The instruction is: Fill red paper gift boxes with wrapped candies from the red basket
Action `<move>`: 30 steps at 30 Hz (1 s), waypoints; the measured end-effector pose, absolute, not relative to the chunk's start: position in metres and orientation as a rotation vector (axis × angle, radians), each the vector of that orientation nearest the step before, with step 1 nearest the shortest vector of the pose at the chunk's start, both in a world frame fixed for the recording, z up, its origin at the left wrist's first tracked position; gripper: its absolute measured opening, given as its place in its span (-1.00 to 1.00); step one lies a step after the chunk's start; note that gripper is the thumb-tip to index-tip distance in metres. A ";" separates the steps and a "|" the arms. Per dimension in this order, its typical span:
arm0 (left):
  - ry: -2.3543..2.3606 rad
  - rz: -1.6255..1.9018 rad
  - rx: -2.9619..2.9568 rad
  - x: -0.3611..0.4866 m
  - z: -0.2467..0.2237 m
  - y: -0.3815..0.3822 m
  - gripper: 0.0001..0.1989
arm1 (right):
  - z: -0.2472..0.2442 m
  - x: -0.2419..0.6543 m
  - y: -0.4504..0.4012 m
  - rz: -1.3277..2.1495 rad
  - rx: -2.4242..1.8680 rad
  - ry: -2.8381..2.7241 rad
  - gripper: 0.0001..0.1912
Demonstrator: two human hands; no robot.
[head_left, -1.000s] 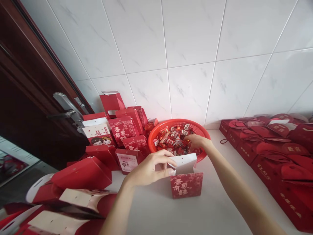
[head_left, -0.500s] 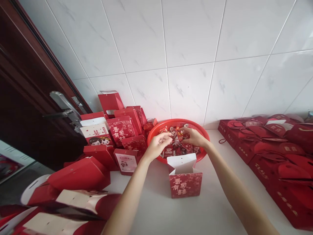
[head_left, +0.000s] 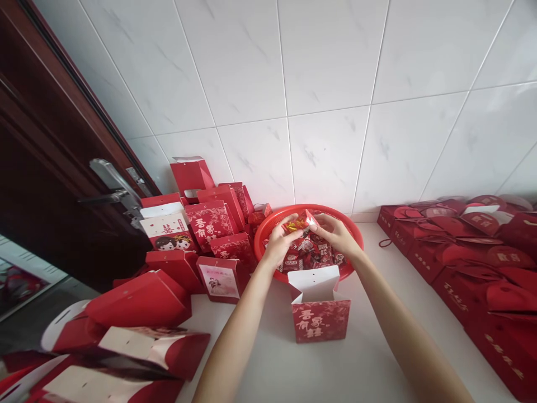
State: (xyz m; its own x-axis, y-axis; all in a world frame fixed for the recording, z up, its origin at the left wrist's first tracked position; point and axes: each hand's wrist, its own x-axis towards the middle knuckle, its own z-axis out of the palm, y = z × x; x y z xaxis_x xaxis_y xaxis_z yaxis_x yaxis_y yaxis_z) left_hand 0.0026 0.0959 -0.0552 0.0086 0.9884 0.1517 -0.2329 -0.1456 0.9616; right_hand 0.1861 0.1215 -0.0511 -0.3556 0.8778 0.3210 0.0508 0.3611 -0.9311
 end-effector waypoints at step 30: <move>1.391 -0.198 2.325 0.069 -0.059 0.148 -0.67 | -0.060 0.199 0.143 1.220 -0.719 -0.377 -0.85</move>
